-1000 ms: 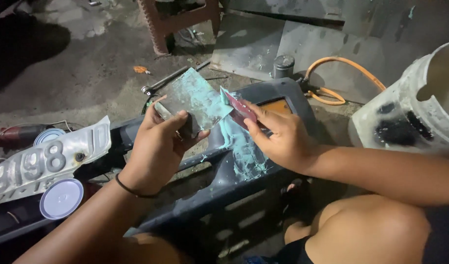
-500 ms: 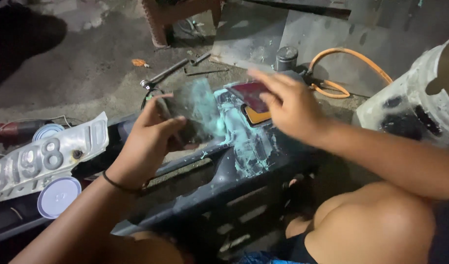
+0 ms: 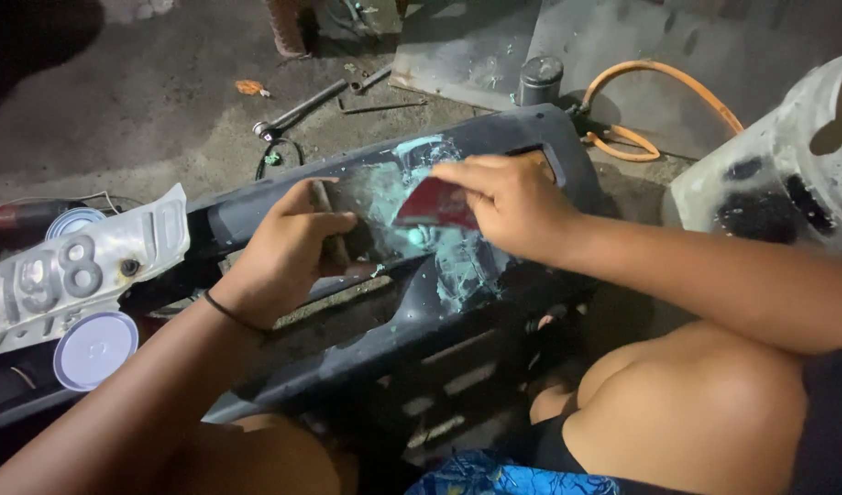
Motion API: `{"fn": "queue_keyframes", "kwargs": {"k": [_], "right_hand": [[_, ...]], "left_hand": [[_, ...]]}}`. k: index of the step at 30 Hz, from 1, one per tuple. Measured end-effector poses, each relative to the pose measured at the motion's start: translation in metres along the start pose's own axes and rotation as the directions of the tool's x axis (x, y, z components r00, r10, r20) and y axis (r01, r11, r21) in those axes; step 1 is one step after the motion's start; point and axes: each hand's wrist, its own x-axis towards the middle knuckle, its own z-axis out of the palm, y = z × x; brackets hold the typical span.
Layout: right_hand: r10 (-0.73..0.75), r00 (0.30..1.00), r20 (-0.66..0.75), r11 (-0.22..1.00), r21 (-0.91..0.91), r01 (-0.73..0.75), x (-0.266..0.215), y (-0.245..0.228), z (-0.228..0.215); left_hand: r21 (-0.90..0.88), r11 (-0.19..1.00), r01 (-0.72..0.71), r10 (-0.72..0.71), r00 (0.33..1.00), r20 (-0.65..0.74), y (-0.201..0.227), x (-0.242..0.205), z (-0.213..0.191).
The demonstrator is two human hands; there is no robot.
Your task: The person uses a red plastic scraper to spread a light blue compound onto a dark plastic surface. They repeatedly scoop the compound from a metal plate held in the left hand and apply it to the work area, smoothing it out with the scraper.
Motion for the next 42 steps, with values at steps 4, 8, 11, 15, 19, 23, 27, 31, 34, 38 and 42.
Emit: {"fn": "queue_keyframes", "kwargs": {"k": [4,8,11,15,19,23,27,31,34,38,42], "right_hand": [[-0.072,0.995,0.062,0.997,0.022,0.071,-0.007,-0.002,0.006],[-0.095,0.989,0.115,0.995,0.031,0.092,-0.017,-0.001,0.004],[-0.12,0.982,0.144,0.993,0.013,0.119,-0.014,0.014,-0.002],[-0.391,0.92,0.018,0.846,-0.386,0.368,-0.009,0.034,-0.001],[-0.593,0.801,0.084,0.601,-0.616,0.509,-0.027,0.057,0.023],[-0.617,0.76,0.204,0.58,-0.534,0.615,-0.052,0.061,0.028],[-0.554,0.794,0.252,0.685,-0.403,0.606,-0.053,0.048,0.011],[-0.513,0.849,0.128,0.761,-0.39,0.519,-0.03,0.032,0.001],[-0.463,0.886,0.026,0.791,-0.439,0.426,-0.012,0.037,0.001],[-0.529,0.848,-0.036,0.732,-0.524,0.434,0.008,0.057,0.019],[-0.597,0.802,0.037,0.634,-0.59,0.499,0.017,0.061,0.034]], "left_hand": [[-0.02,1.0,-0.018,0.019,0.999,0.042,0.001,0.001,-0.009],[-0.08,0.992,-0.099,0.096,0.995,-0.034,0.009,-0.007,-0.003],[-0.025,0.973,-0.231,0.228,0.971,-0.075,0.016,-0.011,-0.004],[0.073,0.956,-0.285,0.288,0.957,-0.037,0.005,0.002,-0.021],[0.134,0.957,-0.258,0.264,0.964,-0.025,0.006,-0.002,-0.02],[0.083,0.958,-0.274,0.279,0.959,-0.048,0.0,0.003,-0.027],[0.092,0.957,-0.277,0.284,0.955,-0.083,0.007,0.001,-0.021],[0.078,0.959,-0.271,0.278,0.956,-0.098,0.009,0.0,-0.013],[0.145,0.958,-0.248,0.254,0.967,-0.026,0.007,0.007,-0.015],[0.138,0.958,-0.251,0.262,0.963,-0.067,0.008,0.019,-0.019],[0.093,0.968,-0.233,0.243,0.964,-0.108,0.006,0.023,-0.02]]}}
